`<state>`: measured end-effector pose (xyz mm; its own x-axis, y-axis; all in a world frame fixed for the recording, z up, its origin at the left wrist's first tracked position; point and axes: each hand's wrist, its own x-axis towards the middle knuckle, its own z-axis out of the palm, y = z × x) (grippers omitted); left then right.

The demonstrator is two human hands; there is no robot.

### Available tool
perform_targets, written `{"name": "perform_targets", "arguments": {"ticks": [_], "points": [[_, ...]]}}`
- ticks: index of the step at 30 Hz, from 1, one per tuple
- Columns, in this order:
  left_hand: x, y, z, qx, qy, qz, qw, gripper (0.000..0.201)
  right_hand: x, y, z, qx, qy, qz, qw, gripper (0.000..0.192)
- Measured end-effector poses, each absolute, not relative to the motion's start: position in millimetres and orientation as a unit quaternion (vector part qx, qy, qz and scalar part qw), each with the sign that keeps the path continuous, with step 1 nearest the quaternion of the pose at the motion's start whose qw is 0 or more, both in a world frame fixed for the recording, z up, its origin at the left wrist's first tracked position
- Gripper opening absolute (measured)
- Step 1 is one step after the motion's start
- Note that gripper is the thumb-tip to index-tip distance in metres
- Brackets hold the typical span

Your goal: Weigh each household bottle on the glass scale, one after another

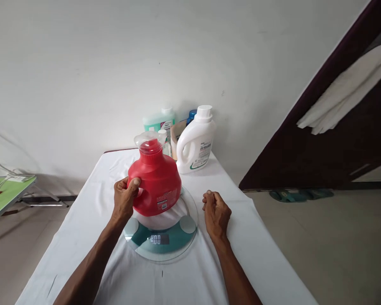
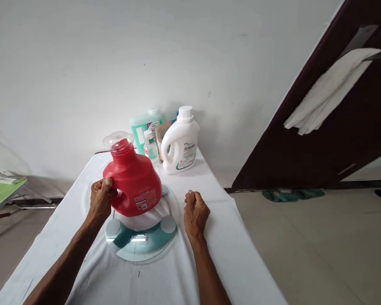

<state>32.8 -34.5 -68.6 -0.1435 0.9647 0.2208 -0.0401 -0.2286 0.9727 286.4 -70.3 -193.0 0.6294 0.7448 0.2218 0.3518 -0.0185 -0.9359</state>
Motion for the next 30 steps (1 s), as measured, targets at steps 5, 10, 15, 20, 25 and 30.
{"name": "perform_targets", "arguments": {"ticks": [5, 10, 15, 20, 25, 30], "points": [[53, -25, -37, 0.494, 0.418, 0.633, 0.425, 0.087, 307, -73, -184, -0.707, -0.309, 0.107, 0.627, 0.057], [105, -8, -21, 0.511, 0.375, 0.624, 0.457, 0.083, 319, -75, -181, -0.721, -0.233, 0.057, 0.65, 0.046], [166, 5, -38, 0.519, 0.36, 0.583, 0.511, 0.079, 333, -78, -181, -0.724, -0.18, 0.021, 0.665, 0.038], [204, 17, -64, 0.512, 0.352, 0.561, 0.547, 0.08, 345, -80, -183, -0.731, -0.161, -0.004, 0.663, 0.039], [217, 31, -87, 0.521, 0.365, 0.562, 0.529, 0.076, 343, -77, -183, -0.723, -0.163, 0.024, 0.671, 0.039], [219, 41, -97, 0.511, 0.366, 0.572, 0.527, 0.075, 337, -75, -179, -0.717, -0.177, 0.03, 0.674, 0.039]]}}
